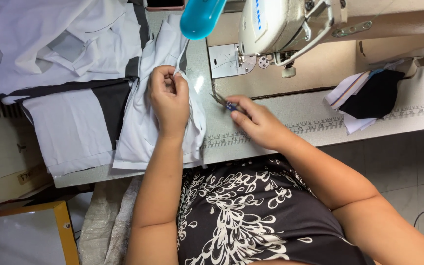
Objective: A person uses an industrial sewing machine to join fabric pieces and trims excess thread with small scissors.
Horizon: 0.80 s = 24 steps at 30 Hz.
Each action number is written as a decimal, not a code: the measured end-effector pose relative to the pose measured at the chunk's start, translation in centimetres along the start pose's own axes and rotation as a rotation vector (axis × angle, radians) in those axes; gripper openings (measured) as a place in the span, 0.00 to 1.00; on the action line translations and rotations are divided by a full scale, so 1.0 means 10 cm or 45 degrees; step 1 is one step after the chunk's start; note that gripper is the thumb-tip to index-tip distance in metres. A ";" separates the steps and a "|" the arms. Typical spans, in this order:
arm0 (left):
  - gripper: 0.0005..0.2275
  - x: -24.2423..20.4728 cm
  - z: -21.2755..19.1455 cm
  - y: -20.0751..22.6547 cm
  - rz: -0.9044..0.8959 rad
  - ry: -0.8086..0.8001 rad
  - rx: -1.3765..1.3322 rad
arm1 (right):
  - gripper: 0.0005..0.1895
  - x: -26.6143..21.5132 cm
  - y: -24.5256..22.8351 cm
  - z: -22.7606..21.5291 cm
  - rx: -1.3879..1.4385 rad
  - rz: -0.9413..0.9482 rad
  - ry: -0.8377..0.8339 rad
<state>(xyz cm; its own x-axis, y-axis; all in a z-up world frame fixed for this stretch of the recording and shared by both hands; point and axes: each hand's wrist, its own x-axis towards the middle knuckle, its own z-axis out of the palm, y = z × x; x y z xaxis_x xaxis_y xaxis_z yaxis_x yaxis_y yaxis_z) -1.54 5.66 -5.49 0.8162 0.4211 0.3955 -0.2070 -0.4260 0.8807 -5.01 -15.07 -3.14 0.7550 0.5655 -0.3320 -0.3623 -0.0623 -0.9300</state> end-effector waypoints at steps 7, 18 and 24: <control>0.03 -0.03 0.10 0.25 0.055 -0.217 0.104 | 0.18 -0.32 -0.34 -0.40 -1.239 -0.112 0.480; 0.11 0.01 -0.58 0.37 0.351 -0.788 0.413 | 0.27 -0.61 0.09 -1.03 -1.930 -0.452 1.149; 0.19 -0.36 -0.74 0.38 0.293 -0.931 0.763 | 0.13 -0.29 0.05 -0.04 -1.366 -1.170 0.136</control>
<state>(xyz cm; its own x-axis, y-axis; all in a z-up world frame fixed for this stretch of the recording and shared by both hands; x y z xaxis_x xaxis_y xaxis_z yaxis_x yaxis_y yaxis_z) -9.22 8.45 -1.61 0.9656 -0.2387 0.1034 -0.2596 -0.8581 0.4431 -7.16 -17.08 -2.75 0.5456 0.6852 0.4825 0.8216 -0.3241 -0.4689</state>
